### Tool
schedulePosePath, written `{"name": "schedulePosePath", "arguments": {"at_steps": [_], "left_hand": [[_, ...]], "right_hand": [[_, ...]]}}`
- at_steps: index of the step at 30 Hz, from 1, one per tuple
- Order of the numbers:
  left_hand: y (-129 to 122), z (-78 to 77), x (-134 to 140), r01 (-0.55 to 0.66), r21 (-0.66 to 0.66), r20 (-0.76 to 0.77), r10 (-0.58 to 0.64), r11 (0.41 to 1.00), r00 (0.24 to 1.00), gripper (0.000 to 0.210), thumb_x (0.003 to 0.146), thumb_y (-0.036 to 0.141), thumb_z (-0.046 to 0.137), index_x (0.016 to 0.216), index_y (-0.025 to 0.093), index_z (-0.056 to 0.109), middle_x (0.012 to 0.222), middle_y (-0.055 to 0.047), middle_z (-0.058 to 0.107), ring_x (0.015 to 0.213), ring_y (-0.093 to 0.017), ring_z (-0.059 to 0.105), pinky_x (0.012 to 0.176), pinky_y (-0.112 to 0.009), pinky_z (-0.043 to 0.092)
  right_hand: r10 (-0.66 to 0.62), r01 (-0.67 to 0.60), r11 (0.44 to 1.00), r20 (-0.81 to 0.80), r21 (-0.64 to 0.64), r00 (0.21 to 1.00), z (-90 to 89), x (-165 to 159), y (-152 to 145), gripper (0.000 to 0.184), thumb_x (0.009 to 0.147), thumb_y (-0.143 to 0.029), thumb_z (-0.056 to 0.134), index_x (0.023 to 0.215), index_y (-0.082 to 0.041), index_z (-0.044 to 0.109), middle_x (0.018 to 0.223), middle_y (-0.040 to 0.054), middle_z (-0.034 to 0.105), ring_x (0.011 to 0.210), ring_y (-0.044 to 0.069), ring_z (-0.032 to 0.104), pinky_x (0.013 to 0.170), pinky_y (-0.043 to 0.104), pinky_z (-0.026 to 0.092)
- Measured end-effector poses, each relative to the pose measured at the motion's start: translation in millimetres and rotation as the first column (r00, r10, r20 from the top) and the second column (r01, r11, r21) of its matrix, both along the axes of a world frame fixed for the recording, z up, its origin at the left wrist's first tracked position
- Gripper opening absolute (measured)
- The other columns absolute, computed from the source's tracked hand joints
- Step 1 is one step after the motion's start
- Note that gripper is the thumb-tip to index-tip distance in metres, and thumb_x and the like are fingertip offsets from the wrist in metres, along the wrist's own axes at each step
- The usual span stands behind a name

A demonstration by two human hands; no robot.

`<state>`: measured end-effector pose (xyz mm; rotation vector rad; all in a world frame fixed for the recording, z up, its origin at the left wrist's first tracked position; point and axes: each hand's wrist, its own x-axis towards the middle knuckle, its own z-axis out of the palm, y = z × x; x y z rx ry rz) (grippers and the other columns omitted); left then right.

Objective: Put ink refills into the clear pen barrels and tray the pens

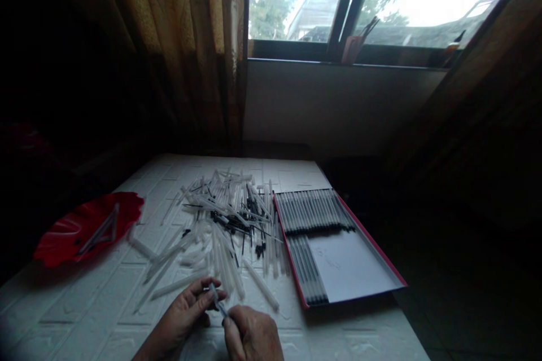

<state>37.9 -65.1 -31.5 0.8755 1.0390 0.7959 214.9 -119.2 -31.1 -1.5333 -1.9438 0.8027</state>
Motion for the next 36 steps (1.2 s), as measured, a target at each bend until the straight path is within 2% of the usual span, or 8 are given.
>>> {"name": "schedulePosePath", "arguments": {"at_steps": [6, 9, 12, 14, 18, 21, 25, 36], "left_hand": [[-2, 9.9, 1, 0.139, 0.053, -0.045, -0.136, 0.989, 0.990, 0.059, 0.063, 0.069, 0.074, 0.092, 0.019, 0.061, 0.079, -0.003, 0.075, 0.066, -0.014, 0.063, 0.053, -0.020, 0.042], [-3, 18.6, -3, 0.246, 0.222, -0.204, -0.202, 0.943, 0.958, 0.043, 0.077, 0.060, 0.066, 0.089, 0.019, 0.063, 0.083, -0.003, 0.073, 0.076, -0.017, 0.065, 0.065, -0.023, 0.047], [-3, 30.0, -10, 0.437, 0.391, -0.552, -0.174, 0.810, 0.815, 0.015, 0.085, 0.033, 0.062, 0.090, 0.020, 0.068, 0.084, -0.001, 0.072, 0.080, -0.017, 0.065, 0.073, -0.024, 0.047], [-4, 36.0, -15, 0.583, 0.404, -0.717, -0.153, 0.705, 0.681, 0.013, 0.084, 0.022, 0.059, 0.093, 0.021, 0.069, 0.087, -0.001, 0.073, 0.080, -0.017, 0.067, 0.073, -0.023, 0.047], [-8, 36.9, -19, 0.747, 0.424, -0.821, -0.131, 0.512, 0.556, 0.019, 0.089, 0.021, 0.053, 0.102, 0.023, 0.068, 0.091, -0.002, 0.074, 0.084, -0.018, 0.070, 0.074, -0.023, 0.050], [-12, 27.5, -19, 0.773, 0.464, -0.833, -0.084, 0.433, 0.547, 0.019, 0.092, 0.020, 0.051, 0.102, 0.023, 0.067, 0.088, -0.002, 0.074, 0.082, -0.018, 0.071, 0.072, -0.022, 0.051], [-14, 12.7, -19, 0.759, 0.530, -0.825, 0.022, 0.378, 0.565, 0.015, 0.092, 0.021, 0.051, 0.099, 0.022, 0.065, 0.084, -0.003, 0.073, 0.078, -0.018, 0.070, 0.067, -0.023, 0.052], [-11, 9.7, -18, 0.715, 0.603, -0.767, 0.012, 0.354, 0.641, 0.017, 0.093, 0.021, 0.046, 0.092, 0.022, 0.063, 0.077, -0.003, 0.071, 0.070, -0.017, 0.068, 0.061, -0.023, 0.050]], "right_hand": [[0.033, -0.035, 0.999, 0.048, 0.036, 0.998, -1.1, 2, 1, 0.031, 0.095, -0.029, 0.038, 0.082, -0.021, 0.065, 0.072, 0.0020, 0.070, 0.066, 0.014, 0.067, 0.056, 0.020, 0.037], [0.079, -0.090, 0.993, 0.139, 0.074, 0.987, 1.1, 8, 2, 0.025, 0.095, -0.027, 0.042, 0.096, -0.023, 0.066, 0.082, 0.0025, 0.072, 0.074, 0.016, 0.070, 0.060, 0.019, 0.041], [0.092, -0.115, 0.992, 0.330, 0.052, 0.939, 6.7, 14, 2, 0.019, 0.092, -0.026, 0.050, 0.099, -0.026, 0.067, 0.082, 0.0016, 0.073, 0.071, 0.018, 0.072, 0.054, 0.021, 0.040], [0.112, -0.135, 0.991, 0.429, 0.023, 0.896, 11.3, 17, 3, 0.015, 0.091, -0.026, 0.055, 0.098, -0.028, 0.068, 0.081, 0.0003, 0.074, 0.068, 0.019, 0.073, 0.051, 0.021, 0.038], [0.152, -0.177, 0.984, 0.504, 0.002, 0.850, 15.9, 19, 3, 0.011, 0.088, -0.025, 0.059, 0.092, -0.027, 0.069, 0.081, -0.0008, 0.075, 0.068, 0.019, 0.073, 0.050, 0.021, 0.038], [0.171, -0.207, 0.978, 0.516, 0.013, 0.840, 13.0, 20, 4, 0.008, 0.087, -0.024, 0.061, 0.088, -0.026, 0.069, 0.080, -0.0012, 0.075, 0.067, 0.017, 0.073, 0.050, 0.021, 0.037], [0.188, -0.253, 0.966, 0.532, 0.051, 0.825, 5.8, 21, 6, 0.007, 0.085, -0.022, 0.063, 0.083, -0.026, 0.069, 0.074, -0.0018, 0.073, 0.061, 0.016, 0.071, 0.046, 0.023, 0.032], [0.199, -0.302, 0.943, 0.488, 0.140, 0.850, -2.6, 18, 11, 0.007, 0.080, -0.020, 0.065, 0.074, -0.023, 0.065, 0.065, -0.0032, 0.070, 0.049, 0.012, 0.064, 0.043, 0.026, 0.023]]}}
